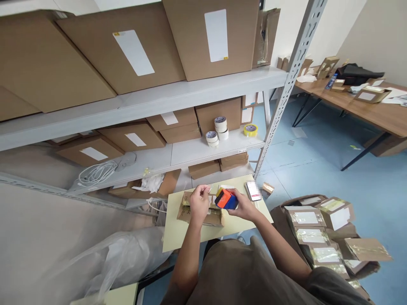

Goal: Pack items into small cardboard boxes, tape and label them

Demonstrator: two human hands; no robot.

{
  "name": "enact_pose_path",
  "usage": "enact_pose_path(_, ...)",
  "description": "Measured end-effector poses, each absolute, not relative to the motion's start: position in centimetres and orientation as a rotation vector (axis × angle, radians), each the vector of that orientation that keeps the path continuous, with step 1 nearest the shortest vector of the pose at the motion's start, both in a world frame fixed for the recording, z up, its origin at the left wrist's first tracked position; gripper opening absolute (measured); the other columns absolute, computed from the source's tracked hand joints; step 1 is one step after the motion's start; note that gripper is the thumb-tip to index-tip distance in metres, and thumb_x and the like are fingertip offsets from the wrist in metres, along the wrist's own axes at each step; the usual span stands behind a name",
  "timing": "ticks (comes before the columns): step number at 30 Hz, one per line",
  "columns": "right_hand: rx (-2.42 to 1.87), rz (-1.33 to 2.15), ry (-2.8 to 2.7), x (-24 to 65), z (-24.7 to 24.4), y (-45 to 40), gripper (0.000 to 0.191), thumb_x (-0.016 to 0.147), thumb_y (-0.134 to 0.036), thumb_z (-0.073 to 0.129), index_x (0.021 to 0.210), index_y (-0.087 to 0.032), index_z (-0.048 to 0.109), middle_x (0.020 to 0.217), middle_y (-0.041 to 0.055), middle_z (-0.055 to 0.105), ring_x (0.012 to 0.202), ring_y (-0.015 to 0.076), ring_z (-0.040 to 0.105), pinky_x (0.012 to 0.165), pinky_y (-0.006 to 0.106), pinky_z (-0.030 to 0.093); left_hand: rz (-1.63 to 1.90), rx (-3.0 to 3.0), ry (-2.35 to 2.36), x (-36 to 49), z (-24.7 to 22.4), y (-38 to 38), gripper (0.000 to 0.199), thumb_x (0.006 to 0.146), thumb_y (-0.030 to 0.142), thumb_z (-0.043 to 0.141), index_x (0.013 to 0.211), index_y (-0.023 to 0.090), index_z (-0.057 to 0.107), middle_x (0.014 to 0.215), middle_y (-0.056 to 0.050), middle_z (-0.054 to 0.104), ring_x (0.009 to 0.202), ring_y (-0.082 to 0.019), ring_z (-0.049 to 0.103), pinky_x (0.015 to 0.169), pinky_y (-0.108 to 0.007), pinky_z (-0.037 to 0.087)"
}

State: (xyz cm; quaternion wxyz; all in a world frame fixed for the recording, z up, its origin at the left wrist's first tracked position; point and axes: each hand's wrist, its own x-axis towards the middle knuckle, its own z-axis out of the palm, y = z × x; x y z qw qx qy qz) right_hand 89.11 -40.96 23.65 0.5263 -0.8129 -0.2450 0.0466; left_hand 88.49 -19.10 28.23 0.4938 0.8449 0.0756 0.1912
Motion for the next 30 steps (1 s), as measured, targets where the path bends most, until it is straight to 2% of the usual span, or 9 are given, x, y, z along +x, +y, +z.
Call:
enact_pose_path(5,-2.074,0.303,-0.581,89.6,21.8,-41.5,0.071,0.076,-0.029,0.081,0.142,-0.022,0.057,0.121,0.0129,0.076,0.097,0.0289,0.073,0.085,0.036,0.054,0.646,2.1,0.368,87.8,27.5,-15.2,0.023,0.094,0.043,0.063,0.091,0.022,0.073,0.085,-0.005,0.078,0.081,-0.02,0.072,0.081,-0.03,0.055)
enact_pose_path(9,-1.97,0.411,-0.549,89.5,20.2,-41.4,0.07,0.075,-0.037,0.085,0.139,-0.022,0.062,0.12,0.0099,0.077,0.099,0.0277,0.073,0.085,0.036,0.055,0.498,1.998,0.405,87.3,26.0,-10.6,0.03,0.089,0.051,0.07,0.09,0.021,0.073,0.084,-0.004,0.078,0.078,-0.02,0.073,0.079,-0.03,0.057)
enact_pose_path(13,-1.872,0.473,-0.539,89.5,18.4,-40.7,0.072,0.075,-0.047,0.087,0.139,-0.022,0.064,0.123,0.0088,0.076,0.103,0.028,0.072,0.091,0.038,0.056,0.444,1.823,0.516,86.9,22.7,-8.2,0.037,0.08,0.057,0.076,0.086,0.02,0.074,0.078,-0.004,0.077,0.073,-0.02,0.072,0.074,-0.031,0.059)
enact_pose_path(17,-1.915,0.564,-0.461,90.0,15.2,-40.1,0.073,0.072,-0.043,0.087,0.137,-0.022,0.064,0.119,0.0063,0.076,0.1,0.0266,0.071,0.088,0.037,0.056,0.3,1.724,0.563,86.7,18.4,-7.6,0.042,0.073,0.059,0.08,0.086,0.019,0.076,0.075,-0.005,0.077,0.072,-0.021,0.073,0.074,-0.032,0.059)
enact_pose_path(22,-2.003,0.618,-0.332,90.6,12.1,-37.8,0.072,0.069,-0.034,0.084,0.136,-0.021,0.063,0.118,0.006,0.076,0.1,0.0259,0.07,0.088,0.036,0.056,0.252,1.72,0.607,87.0,14.7,-6.0,0.045,0.073,0.063,0.078,0.085,0.02,0.076,0.075,-0.006,0.077,0.074,-0.022,0.073,0.075,-0.033,0.058)
enact_pose_path(30,-2.351,0.697,-0.428,91.9,14.3,-30.3,0.074,0.069,-0.035,0.087,0.139,-0.023,0.068,0.117,0.0085,0.078,0.103,0.0286,0.072,0.088,0.034,0.053,0.235,1.676,0.604,87.7,11.6,1.5,0.045,0.074,0.062,0.075,0.088,0.02,0.076,0.079,-0.006,0.078,0.075,-0.022,0.074,0.076,-0.033,0.059)
